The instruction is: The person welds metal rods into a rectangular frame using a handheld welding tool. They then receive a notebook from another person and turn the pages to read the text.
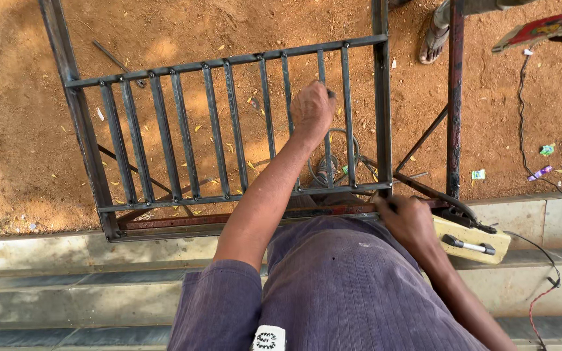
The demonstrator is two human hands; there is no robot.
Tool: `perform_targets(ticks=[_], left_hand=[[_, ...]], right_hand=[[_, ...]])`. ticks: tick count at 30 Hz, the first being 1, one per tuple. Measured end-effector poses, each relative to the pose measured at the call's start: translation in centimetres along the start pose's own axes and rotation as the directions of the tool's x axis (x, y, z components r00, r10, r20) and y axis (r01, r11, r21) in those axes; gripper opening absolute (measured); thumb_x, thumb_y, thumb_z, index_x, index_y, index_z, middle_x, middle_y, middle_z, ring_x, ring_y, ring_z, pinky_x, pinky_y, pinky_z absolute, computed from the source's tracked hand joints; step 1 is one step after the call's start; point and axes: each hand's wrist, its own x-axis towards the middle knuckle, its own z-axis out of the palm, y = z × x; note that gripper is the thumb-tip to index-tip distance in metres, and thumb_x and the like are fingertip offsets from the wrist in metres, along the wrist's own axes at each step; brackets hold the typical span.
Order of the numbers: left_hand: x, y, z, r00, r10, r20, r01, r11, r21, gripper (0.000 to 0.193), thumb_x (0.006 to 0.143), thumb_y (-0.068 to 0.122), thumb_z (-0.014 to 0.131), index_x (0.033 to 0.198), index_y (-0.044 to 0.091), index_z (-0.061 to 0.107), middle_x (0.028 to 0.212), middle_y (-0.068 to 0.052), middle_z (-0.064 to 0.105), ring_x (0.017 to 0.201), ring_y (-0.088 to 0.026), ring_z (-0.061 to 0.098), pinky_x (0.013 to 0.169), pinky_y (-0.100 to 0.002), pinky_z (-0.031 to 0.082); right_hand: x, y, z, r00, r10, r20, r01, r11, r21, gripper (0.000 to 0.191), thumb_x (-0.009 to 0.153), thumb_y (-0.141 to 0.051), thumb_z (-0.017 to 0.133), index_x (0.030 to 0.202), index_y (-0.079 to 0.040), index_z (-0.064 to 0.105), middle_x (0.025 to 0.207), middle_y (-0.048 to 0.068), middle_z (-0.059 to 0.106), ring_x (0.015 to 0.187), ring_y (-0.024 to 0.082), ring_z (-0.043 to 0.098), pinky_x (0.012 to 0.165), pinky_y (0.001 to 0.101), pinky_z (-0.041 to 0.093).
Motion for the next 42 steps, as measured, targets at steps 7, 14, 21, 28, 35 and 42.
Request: perform_targets(ticks=[7, 14, 21, 28, 35, 42], left_hand=[[-0.4, -0.2, 0.1, 0.999, -0.034, 0.011, 0.034, 0.999, -0.019, 0.023, 0.094, 0.028, 0.075, 0.095, 0.006, 0.070, 0.072, -0.003, 0.065, 0.055, -0.011, 0.056, 0.043, -0.029, 0.047], [-0.3, 0.0, -0.1, 1.000, -0.007, -0.022, 0.006, 1.000, -0.029, 0.021, 0.097, 0.025, 0.072, 0.093, 0.004, 0.070, 0.072, -0.004, 0.065, 0.050, -0.012, 0.053, 0.039, -0.032, 0.042], [-0.6, -0.1, -0.2, 0.997, 0.022, -0.080, -0.021, 1.000, 0.013, 0.023, 0.095, 0.028, 0.075, 0.089, 0.006, 0.069, 0.068, -0.003, 0.064, 0.048, -0.011, 0.051, 0.038, -0.030, 0.040], [-1.2, -0.2, 0.1, 1.000, -0.013, 0.009, 0.012, 1.000, 0.025, 0.026, 0.097, 0.032, 0.074, 0.088, 0.008, 0.070, 0.064, -0.001, 0.062, 0.045, -0.009, 0.049, 0.037, -0.030, 0.038], [-0.9, -0.3, 0.3, 0.998, 0.004, -0.067, -0.006, 1.000, -0.027, 0.026, 0.099, 0.031, 0.070, 0.097, 0.005, 0.069, 0.065, -0.003, 0.065, 0.042, -0.008, 0.051, 0.031, -0.029, 0.041], [-0.8, -0.3, 0.9, 0.998, -0.048, -0.027, 0.049, 0.999, 0.021, 0.031, 0.099, 0.035, 0.070, 0.098, 0.004, 0.069, 0.064, -0.003, 0.065, 0.042, -0.008, 0.052, 0.031, -0.028, 0.043]], right_hand=[[-0.8, 9.0, 4.0, 0.943, 0.251, -0.220, -0.125, 0.877, 0.463, 0.043, 0.097, -0.041, 0.066, 0.107, -0.001, 0.075, 0.079, 0.016, 0.072, 0.068, 0.026, 0.068, 0.061, 0.0389, 0.052], [1.3, 15.0, 8.9, 0.896, 0.439, -0.071, 0.016, 0.128, 0.992, 0.043, 0.105, -0.039, 0.056, 0.134, -0.009, 0.047, 0.127, 0.009, 0.062, 0.108, 0.024, 0.066, 0.079, 0.0434, 0.058], [3.5, 18.4, 10.3, 0.897, 0.419, -0.138, 0.149, 0.006, 0.989, 0.035, 0.107, -0.033, 0.053, 0.136, -0.015, 0.048, 0.128, 0.003, 0.058, 0.113, 0.020, 0.062, 0.085, 0.0448, 0.058], [3.6, 20.0, 5.0, 0.703, 0.526, -0.479, 0.329, 0.358, 0.874, 0.032, 0.115, -0.035, 0.052, 0.136, -0.010, 0.053, 0.125, 0.002, 0.063, 0.110, 0.015, 0.055, 0.097, 0.0314, 0.044], [2.1, 19.2, -6.5, 0.789, 0.196, -0.583, 0.596, -0.010, 0.803, 0.046, 0.115, -0.051, 0.044, 0.133, -0.010, 0.055, 0.100, 0.006, 0.059, 0.086, 0.025, 0.060, 0.085, 0.0459, 0.055], [2.2, 11.8, -17.8, 0.905, -0.055, -0.421, 0.420, 0.273, 0.866, 0.052, 0.123, -0.051, 0.032, 0.138, -0.006, 0.053, 0.093, 0.012, 0.063, 0.073, 0.025, 0.062, 0.067, 0.0409, 0.053]])
